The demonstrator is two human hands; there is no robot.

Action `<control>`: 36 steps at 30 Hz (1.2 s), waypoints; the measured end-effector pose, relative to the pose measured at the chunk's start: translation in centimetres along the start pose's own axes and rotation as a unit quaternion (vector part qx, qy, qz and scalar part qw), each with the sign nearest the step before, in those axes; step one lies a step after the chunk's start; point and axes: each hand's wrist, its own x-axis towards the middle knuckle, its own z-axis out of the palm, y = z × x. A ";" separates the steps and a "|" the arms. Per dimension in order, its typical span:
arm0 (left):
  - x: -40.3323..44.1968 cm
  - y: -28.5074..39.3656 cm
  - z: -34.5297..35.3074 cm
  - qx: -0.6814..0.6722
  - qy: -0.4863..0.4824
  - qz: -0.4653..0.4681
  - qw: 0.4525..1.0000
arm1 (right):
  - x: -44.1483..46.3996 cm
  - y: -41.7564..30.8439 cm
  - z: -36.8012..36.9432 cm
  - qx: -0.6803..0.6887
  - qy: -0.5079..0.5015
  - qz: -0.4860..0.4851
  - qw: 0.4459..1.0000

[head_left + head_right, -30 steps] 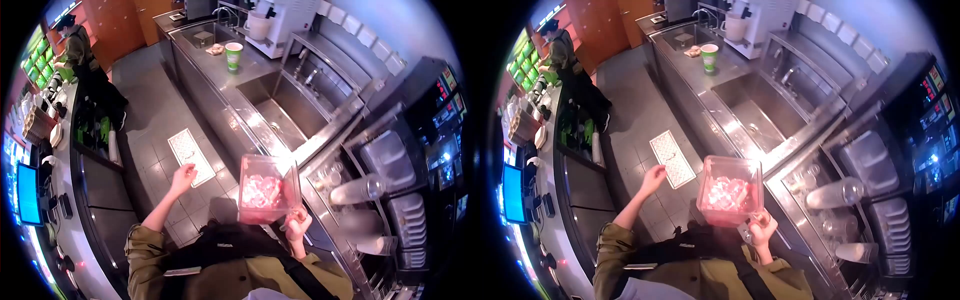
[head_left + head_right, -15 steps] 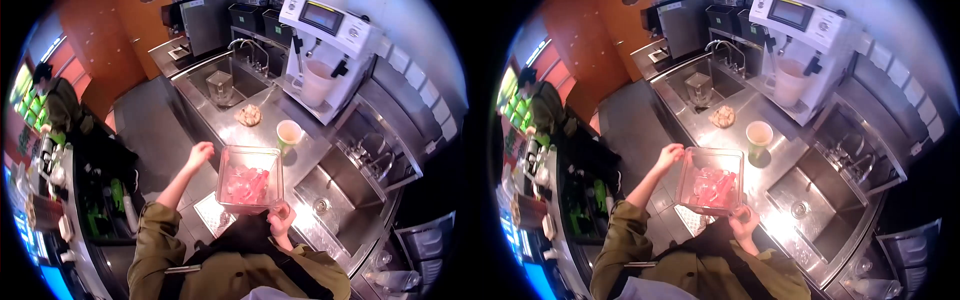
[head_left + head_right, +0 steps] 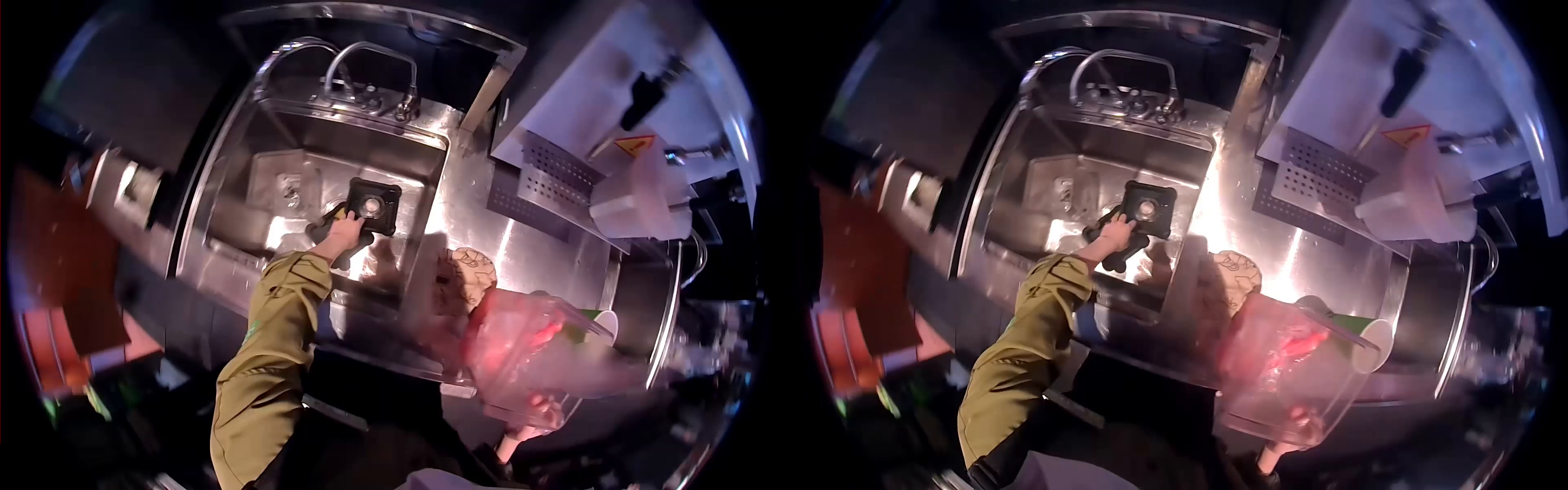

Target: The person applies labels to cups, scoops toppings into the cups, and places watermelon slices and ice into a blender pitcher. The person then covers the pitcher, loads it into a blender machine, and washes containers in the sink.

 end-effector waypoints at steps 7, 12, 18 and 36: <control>4.5 -3.7 -0.5 0.112 -0.001 0.386 0.916 | -9.9 -14.9 13.3 -0.125 0.099 0.209 0.965; 3.9 -4.0 -9.7 -0.365 -0.123 -0.019 0.923 | 1.0 -20.3 36.7 -0.018 -0.267 0.000 0.963; -1.5 -14.6 -25.6 -0.733 -0.134 -0.181 0.642 | 11.5 -14.8 58.3 -0.050 -0.236 0.012 0.971; -0.2 -16.1 -27.0 -0.737 -0.113 -0.062 0.664 | 10.8 -17.0 55.1 -0.208 -0.362 0.040 0.908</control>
